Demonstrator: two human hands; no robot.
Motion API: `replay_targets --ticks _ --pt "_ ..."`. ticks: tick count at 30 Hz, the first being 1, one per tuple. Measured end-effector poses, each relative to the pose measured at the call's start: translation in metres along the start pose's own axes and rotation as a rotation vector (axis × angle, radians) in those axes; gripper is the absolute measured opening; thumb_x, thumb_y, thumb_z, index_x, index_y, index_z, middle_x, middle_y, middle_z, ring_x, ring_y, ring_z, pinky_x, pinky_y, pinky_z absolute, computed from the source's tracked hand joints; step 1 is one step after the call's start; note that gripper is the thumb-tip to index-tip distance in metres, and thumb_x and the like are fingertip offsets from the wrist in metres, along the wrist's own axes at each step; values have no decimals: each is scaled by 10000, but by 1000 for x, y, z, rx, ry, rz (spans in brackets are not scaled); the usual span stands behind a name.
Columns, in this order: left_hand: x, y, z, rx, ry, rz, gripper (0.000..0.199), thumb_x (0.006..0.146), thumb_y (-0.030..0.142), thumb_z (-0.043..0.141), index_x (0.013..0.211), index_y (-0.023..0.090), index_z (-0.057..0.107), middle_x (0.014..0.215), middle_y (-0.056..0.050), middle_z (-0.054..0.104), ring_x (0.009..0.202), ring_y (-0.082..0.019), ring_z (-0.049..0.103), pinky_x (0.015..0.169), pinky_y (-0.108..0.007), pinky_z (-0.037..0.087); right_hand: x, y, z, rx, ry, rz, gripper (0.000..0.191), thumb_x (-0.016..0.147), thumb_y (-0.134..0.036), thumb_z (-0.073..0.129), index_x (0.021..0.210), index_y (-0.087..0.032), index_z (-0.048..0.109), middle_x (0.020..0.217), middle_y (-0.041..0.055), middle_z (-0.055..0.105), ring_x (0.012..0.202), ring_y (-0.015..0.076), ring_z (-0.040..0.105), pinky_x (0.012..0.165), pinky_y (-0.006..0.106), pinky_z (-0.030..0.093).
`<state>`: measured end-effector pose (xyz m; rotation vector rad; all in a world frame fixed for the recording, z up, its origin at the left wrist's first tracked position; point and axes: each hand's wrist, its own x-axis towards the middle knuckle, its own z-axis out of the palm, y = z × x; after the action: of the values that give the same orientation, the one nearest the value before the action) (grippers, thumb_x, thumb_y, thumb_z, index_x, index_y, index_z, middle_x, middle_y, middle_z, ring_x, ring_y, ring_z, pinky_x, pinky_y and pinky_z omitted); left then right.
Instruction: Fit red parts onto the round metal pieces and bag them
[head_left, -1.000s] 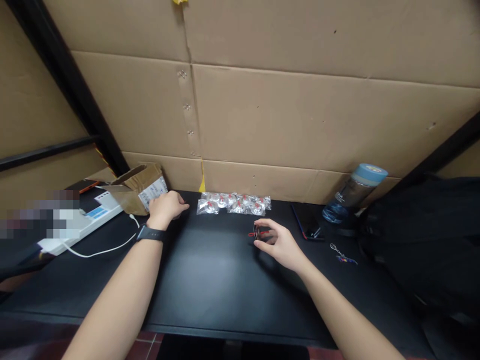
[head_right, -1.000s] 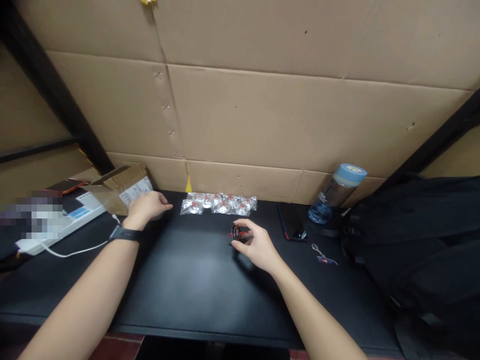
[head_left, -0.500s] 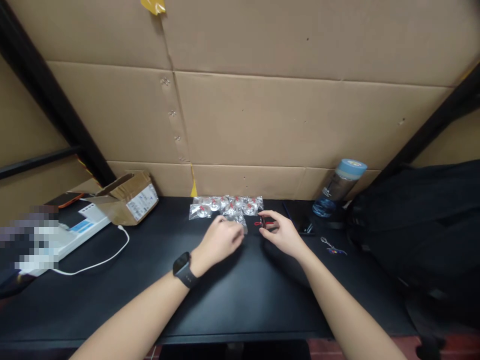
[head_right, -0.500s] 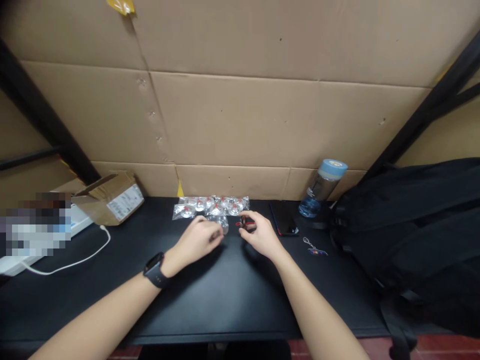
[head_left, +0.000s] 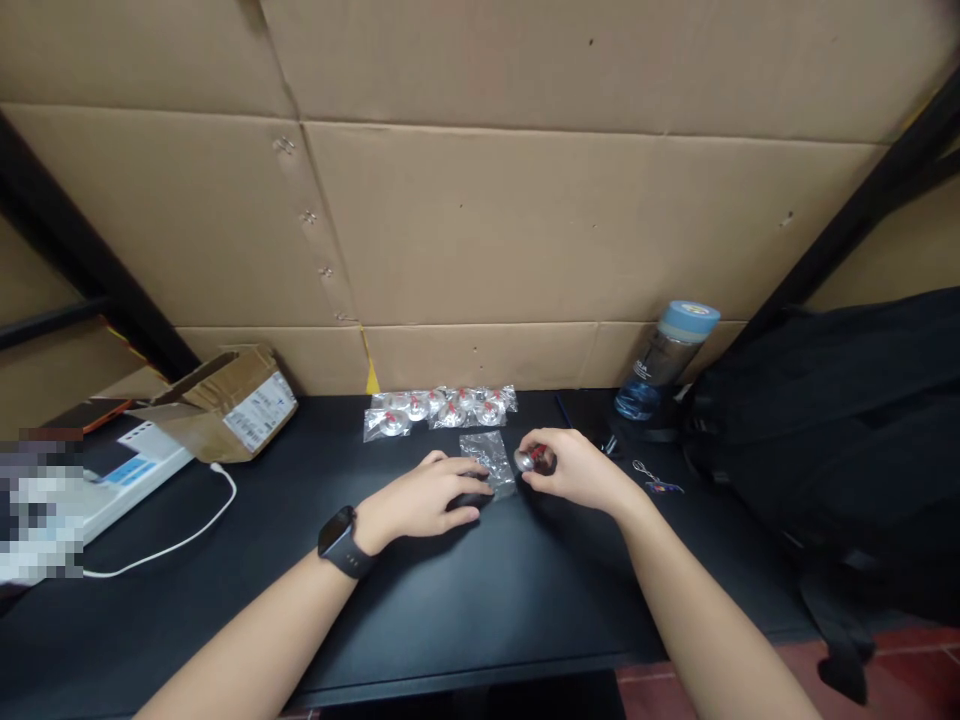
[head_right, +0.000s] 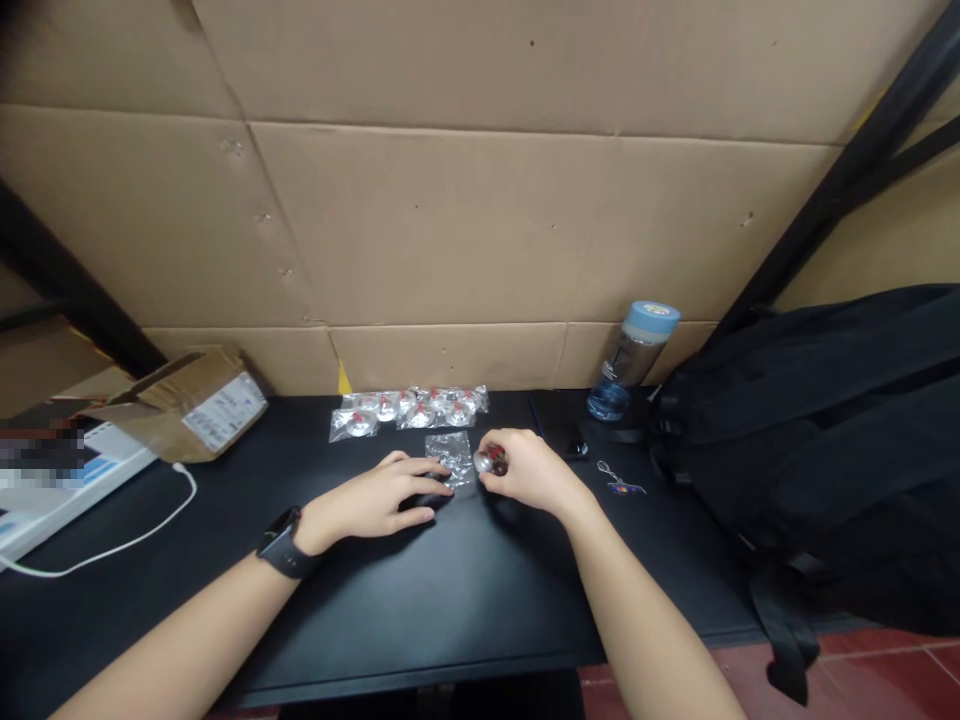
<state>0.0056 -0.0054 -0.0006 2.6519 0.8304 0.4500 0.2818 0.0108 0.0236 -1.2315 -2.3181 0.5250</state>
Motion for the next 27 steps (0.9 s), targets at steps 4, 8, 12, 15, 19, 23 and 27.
replay_targets --ticks 4,8,12,15,19,23,27 --pt "1 8 11 113 21 -44 444 957 391 588 1399 406 550 1446 -61 565 1283 -308 536 1018 -456 380 -3 -6 2 -87 -89 -38 202 721 -235 734 923 -238 736 858 27 737 749 201 661 679 270 469" --pt "1 14 17 188 -47 -63 489 979 406 545 1462 395 473 1532 -66 474 1309 -331 489 1030 -510 388 -3 -6 6 -172 -173 -24 206 721 -193 703 921 -218 745 898 49 743 836 220 681 768 275 469" --pt "0 14 20 197 -55 -84 476 984 401 537 1457 394 483 1542 -58 456 1401 -360 384 1071 -560 361 -1 -3 10 -203 -152 -9 177 743 -174 688 914 -198 726 906 65 725 862 220 671 800 275 466" --pt "0 12 21 188 -69 -94 478 983 409 535 1459 403 483 1558 -57 434 1434 -387 340 1075 -597 355 1 1 13 -205 -133 -17 166 743 -158 702 905 -191 716 895 65 703 863 221 661 797 280 470" --pt "0 11 22 179 -83 -103 482 982 409 541 1460 420 480 1579 -58 406 1442 -391 341 1082 -609 351 5 9 22 -178 -98 -23 158 767 -174 733 925 -179 724 968 74 674 880 211 655 812 285 486" --pt "0 10 21 171 -87 -114 484 984 417 539 1464 430 474 1604 -62 367 1458 -390 326 1096 -609 338 9 15 30 -132 -62 -20 222 793 -216 758 1011 -182 735 1026 80 661 892 206 655 826 297 503" --pt "0 11 20 167 -91 -122 476 984 427 541 1456 433 484 1619 -65 341 1466 -384 318 1103 -600 332 11 14 32 -81 -41 -38 246 776 -212 768 1016 -170 735 980 77 678 829 196 651 769 292 522"
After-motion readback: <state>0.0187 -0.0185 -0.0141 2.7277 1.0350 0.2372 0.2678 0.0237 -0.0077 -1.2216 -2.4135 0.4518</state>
